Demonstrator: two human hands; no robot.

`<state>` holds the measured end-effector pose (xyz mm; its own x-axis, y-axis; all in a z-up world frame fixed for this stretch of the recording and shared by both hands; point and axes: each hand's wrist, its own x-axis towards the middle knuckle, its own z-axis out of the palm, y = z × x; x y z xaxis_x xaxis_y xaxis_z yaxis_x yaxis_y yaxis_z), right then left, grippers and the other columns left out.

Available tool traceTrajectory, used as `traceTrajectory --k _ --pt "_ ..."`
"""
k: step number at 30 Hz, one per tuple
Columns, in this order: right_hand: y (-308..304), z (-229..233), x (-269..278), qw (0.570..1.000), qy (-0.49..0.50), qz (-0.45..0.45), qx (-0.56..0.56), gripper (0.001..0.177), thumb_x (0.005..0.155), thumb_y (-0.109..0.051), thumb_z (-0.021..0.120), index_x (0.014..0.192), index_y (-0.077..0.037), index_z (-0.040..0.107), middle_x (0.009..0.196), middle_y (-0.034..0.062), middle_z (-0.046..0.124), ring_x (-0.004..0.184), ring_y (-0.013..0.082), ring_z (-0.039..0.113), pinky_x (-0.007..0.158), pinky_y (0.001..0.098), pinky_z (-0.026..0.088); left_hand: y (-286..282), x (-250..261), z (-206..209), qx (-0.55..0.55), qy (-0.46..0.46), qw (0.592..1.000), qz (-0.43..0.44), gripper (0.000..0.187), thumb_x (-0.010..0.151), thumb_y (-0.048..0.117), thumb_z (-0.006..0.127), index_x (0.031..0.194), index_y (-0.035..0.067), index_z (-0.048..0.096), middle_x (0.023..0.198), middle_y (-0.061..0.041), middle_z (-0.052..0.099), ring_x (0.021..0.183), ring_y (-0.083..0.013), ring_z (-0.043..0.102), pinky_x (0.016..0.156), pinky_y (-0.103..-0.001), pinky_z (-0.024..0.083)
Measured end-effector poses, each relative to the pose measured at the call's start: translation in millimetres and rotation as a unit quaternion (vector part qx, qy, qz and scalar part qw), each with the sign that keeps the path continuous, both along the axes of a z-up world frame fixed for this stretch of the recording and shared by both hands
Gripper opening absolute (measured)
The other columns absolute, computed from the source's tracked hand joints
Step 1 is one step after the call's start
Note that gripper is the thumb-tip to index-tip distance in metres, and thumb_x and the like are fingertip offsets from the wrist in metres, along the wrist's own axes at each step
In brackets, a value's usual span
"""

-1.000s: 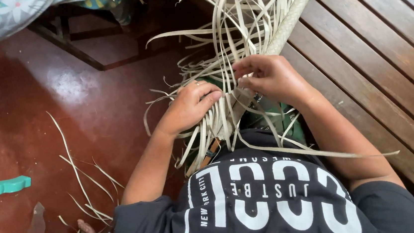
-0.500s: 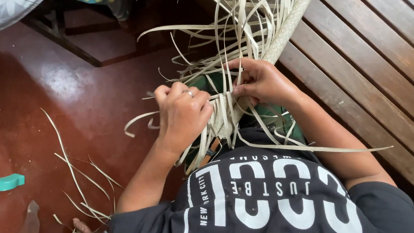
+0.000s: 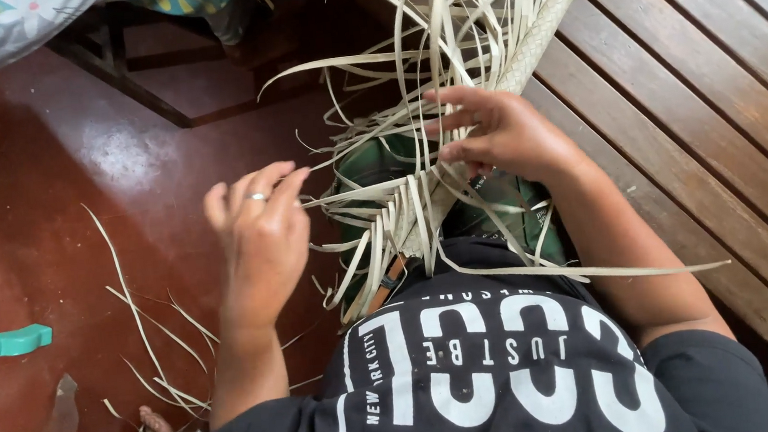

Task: Weaving natural palm fibers into a structured mat on a wooden workbench.

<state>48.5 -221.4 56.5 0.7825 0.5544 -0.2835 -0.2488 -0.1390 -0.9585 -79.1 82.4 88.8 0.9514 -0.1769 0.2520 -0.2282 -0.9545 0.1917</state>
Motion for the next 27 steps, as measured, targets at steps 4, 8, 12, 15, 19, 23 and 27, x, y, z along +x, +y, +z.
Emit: traceTrajectory --k 4,8,12,15,19,23,27 --pt "-21.1 -2.4 -0.5 0.997 -0.064 -0.050 -0.009 0.055 0.084 0.003 0.075 0.137 -0.003 0.061 0.118 0.0197 0.072 0.063 0.0160 0.066 0.054 0.0259 0.054 -30.0 23.8 -12.9 -0.135 0.011 0.989 -0.065 0.026 0.097 0.007 0.059 0.119 0.012 0.071 0.119 -0.007 0.067 0.114 -0.0274 0.061 0.099 -0.046 0.038" --pt "-39.5 -27.6 -9.5 0.980 -0.138 -0.069 -0.128 0.027 0.091 -0.012 0.076 0.117 -0.004 0.071 0.097 0.0105 0.073 0.073 0.0166 0.066 0.069 0.0308 0.055 -50.3 40.6 -33.5 -0.167 0.097 0.978 -0.083 0.021 0.102 0.030 0.062 0.109 0.016 0.075 0.114 -0.001 0.066 0.114 -0.0237 0.058 0.099 -0.045 0.039" --pt "-30.5 -37.3 -33.7 0.932 -0.222 -0.030 -0.283 0.019 0.087 -0.025 0.077 0.105 -0.018 0.075 0.087 0.0099 0.074 0.083 0.0336 0.071 0.076 0.0474 0.054 -60.6 57.2 -61.0 -0.252 0.177 0.945 -0.111 0.028 0.108 0.033 0.055 0.109 0.016 0.076 0.100 -0.006 0.074 0.099 -0.0314 0.068 0.092 -0.044 0.050" --pt "-24.4 -46.0 -44.8 0.928 -0.212 -0.010 -0.306 0.014 0.088 -0.020 0.074 0.102 -0.017 0.071 0.085 0.0055 0.073 0.083 0.0302 0.071 0.075 0.0434 0.055 -62.0 72.3 -71.6 -0.303 0.194 0.925 -0.123 0.020 0.102 0.016 0.058 0.115 0.009 0.072 0.099 -0.011 0.075 0.098 -0.0349 0.071 0.089 -0.045 0.054" --pt "-26.1 -41.1 -29.6 0.919 -0.252 -0.045 -0.299 0.016 0.086 -0.024 0.076 0.101 -0.020 0.073 0.092 0.0055 0.074 0.090 0.0310 0.071 0.080 0.0469 0.055 -66.9 94.4 -86.6 -0.259 0.171 0.941 -0.134 0.014 0.093 0.019 0.074 0.104 0.009 0.075 0.101 -0.008 0.073 0.097 -0.0328 0.070 0.089 -0.045 0.054" --pt "-19.8 -28.4 -10.4 0.941 -0.187 -0.027 -0.280 0.018 0.088 -0.025 0.069 0.102 -0.016 0.074 0.076 0.0060 0.070 0.075 0.0276 0.067 0.071 0.0462 0.053 -75.0 102.3 -88.3 -0.177 0.229 0.950 -0.118 0.014 0.086 0.022 0.075 0.092 0.011 0.069 0.108 0.000 0.062 0.109 -0.0260 0.056 0.095 -0.046 0.047" --pt "-13.1 -35.1 4.9 0.979 -0.034 0.017 -0.200 0.028 0.086 -0.020 0.054 0.105 -0.010 0.072 0.050 0.0028 0.060 0.038 0.0159 0.047 0.043 0.0300 0.041 -83.1 92.9 -84.6 -0.111 0.201 0.965 -0.129 0.013 0.092 0.026 0.069 0.094 0.015 0.062 0.101 0.005 0.060 0.109 -0.0190 0.057 0.098 -0.044 0.040"
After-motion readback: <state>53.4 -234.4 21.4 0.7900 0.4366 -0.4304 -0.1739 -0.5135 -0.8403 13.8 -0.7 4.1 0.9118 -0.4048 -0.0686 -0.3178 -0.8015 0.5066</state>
